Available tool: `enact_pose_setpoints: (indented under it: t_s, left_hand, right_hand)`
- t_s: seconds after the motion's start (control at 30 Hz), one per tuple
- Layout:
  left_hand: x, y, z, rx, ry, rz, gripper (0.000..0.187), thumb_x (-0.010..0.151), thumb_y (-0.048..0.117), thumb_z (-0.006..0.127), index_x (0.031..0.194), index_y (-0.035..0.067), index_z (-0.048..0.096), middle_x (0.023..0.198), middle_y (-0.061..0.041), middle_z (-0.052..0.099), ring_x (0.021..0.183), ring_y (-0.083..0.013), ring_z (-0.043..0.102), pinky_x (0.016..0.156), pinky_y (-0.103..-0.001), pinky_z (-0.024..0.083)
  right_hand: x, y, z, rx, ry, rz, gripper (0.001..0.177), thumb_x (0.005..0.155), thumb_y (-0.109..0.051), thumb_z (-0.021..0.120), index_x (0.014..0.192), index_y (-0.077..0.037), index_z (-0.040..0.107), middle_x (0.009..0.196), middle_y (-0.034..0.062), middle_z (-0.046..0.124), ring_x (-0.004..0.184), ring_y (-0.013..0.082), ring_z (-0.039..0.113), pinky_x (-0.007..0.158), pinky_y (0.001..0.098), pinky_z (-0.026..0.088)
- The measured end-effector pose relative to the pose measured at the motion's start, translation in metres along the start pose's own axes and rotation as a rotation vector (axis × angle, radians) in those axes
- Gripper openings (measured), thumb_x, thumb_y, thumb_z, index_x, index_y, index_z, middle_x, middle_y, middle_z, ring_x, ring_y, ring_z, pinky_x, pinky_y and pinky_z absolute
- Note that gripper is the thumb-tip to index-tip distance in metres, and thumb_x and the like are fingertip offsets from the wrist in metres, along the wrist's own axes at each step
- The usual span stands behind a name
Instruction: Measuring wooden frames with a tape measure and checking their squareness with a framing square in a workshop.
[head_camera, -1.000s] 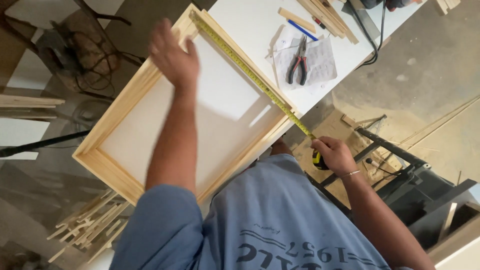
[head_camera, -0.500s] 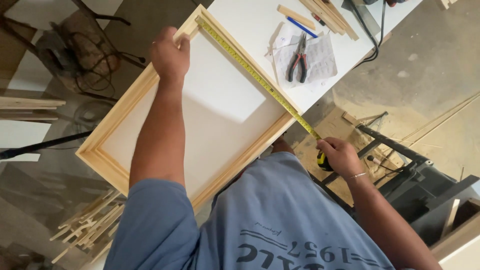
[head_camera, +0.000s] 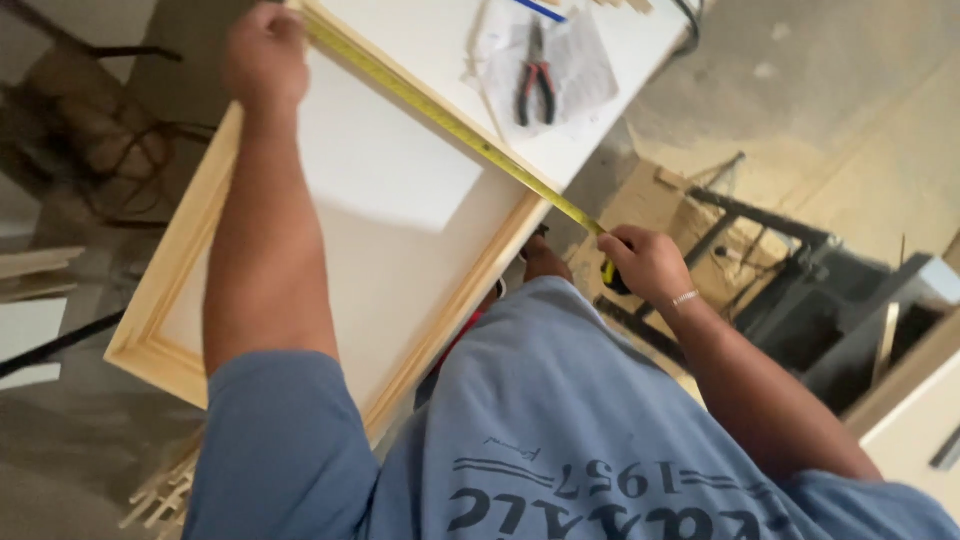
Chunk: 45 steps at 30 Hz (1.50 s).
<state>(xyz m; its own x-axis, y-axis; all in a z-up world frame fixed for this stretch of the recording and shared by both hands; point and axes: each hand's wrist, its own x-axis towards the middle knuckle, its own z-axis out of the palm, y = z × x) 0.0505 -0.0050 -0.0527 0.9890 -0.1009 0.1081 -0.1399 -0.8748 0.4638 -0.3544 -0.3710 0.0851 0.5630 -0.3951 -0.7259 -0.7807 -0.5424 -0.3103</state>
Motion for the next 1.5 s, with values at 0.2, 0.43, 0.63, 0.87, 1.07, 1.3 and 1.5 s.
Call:
enact_pose_setpoints:
  t_s: [0.2, 0.43, 0.63, 0.87, 1.07, 1.3, 1.5]
  left_hand:
    - [-0.014, 0.014, -0.026, -0.245, 0.026, -0.020, 0.019, 0.093, 0.024, 0.067, 0.096, 0.018, 0.085, 0.086, 0.001, 0.087, 0.073, -0.0176, 0.080, 0.053, -0.040, 0.052]
    - [-0.017, 0.008, -0.029, -0.289, -0.026, -0.071, 0.020, 0.102, 0.029, 0.069, 0.094, 0.016, 0.082, 0.064, 0.001, 0.061, 0.056, -0.0106, 0.041, 0.047, -0.041, 0.028]
    - [-0.010, -0.016, -0.010, -0.229, 0.069, -0.055, 0.035, 0.099, 0.046, 0.075, 0.089, 0.012, 0.076, 0.069, -0.004, 0.073, 0.063, -0.0173, 0.061, 0.047, -0.042, 0.041]
    - [-0.031, -0.019, -0.017, -0.217, 0.079, -0.060, 0.039, 0.096, 0.050, 0.074, 0.091, 0.012, 0.077, 0.071, -0.007, 0.076, 0.065, -0.0225, 0.074, 0.049, -0.044, 0.048]
    - [-0.045, -0.009, -0.016, -0.253, 0.039, -0.024, 0.035, 0.097, 0.046, 0.072, 0.090, 0.012, 0.076, 0.071, -0.006, 0.072, 0.066, -0.0199, 0.070, 0.051, -0.042, 0.047]
    - [-0.061, 0.006, -0.010, -0.302, 0.005, 0.023, 0.032, 0.099, 0.041, 0.069, 0.090, 0.011, 0.075, 0.071, -0.004, 0.069, 0.067, -0.0169, 0.065, 0.053, -0.040, 0.047]
    - [-0.068, 0.018, -0.001, -0.345, -0.025, 0.065, 0.029, 0.100, 0.037, 0.067, 0.090, 0.011, 0.074, 0.070, -0.003, 0.065, 0.068, -0.0143, 0.061, 0.056, -0.038, 0.046]
  right_hand:
    - [0.001, 0.008, 0.003, 0.022, 0.024, -0.083, 0.030, 0.098, -0.040, 0.061, 0.093, -0.015, 0.077, 0.079, 0.0085, 0.073, 0.073, 0.0246, 0.067, 0.067, 0.0419, 0.048]
    - [0.000, 0.012, 0.008, 0.075, 0.069, -0.131, 0.028, 0.100, -0.036, 0.063, 0.095, -0.013, 0.077, 0.083, 0.0068, 0.074, 0.075, 0.0242, 0.066, 0.067, 0.0411, 0.048]
    - [0.001, 0.015, 0.012, 0.066, 0.121, -0.189, 0.023, 0.101, -0.031, 0.064, 0.096, -0.013, 0.077, 0.083, 0.0057, 0.074, 0.074, 0.0233, 0.067, 0.065, 0.0407, 0.048]
    - [0.009, 0.026, 0.031, 0.110, 0.200, -0.149, 0.020, 0.093, -0.041, 0.071, 0.109, -0.029, 0.077, 0.103, 0.0038, 0.075, 0.106, 0.0322, 0.068, 0.091, 0.0487, 0.054]
    - [0.012, 0.021, 0.035, 0.098, 0.264, -0.242, 0.016, 0.094, -0.033, 0.073, 0.108, -0.026, 0.078, 0.100, 0.0045, 0.076, 0.101, 0.0332, 0.070, 0.086, 0.0483, 0.056]
    - [0.009, 0.020, 0.036, 0.110, 0.282, -0.252, 0.015, 0.094, -0.031, 0.073, 0.107, -0.027, 0.078, 0.097, 0.0047, 0.075, 0.100, 0.0331, 0.070, 0.085, 0.0478, 0.055]
    - [0.008, 0.020, 0.036, 0.120, 0.288, -0.290, 0.014, 0.095, -0.029, 0.073, 0.107, -0.024, 0.078, 0.096, 0.0065, 0.075, 0.098, 0.0344, 0.071, 0.083, 0.0479, 0.055]
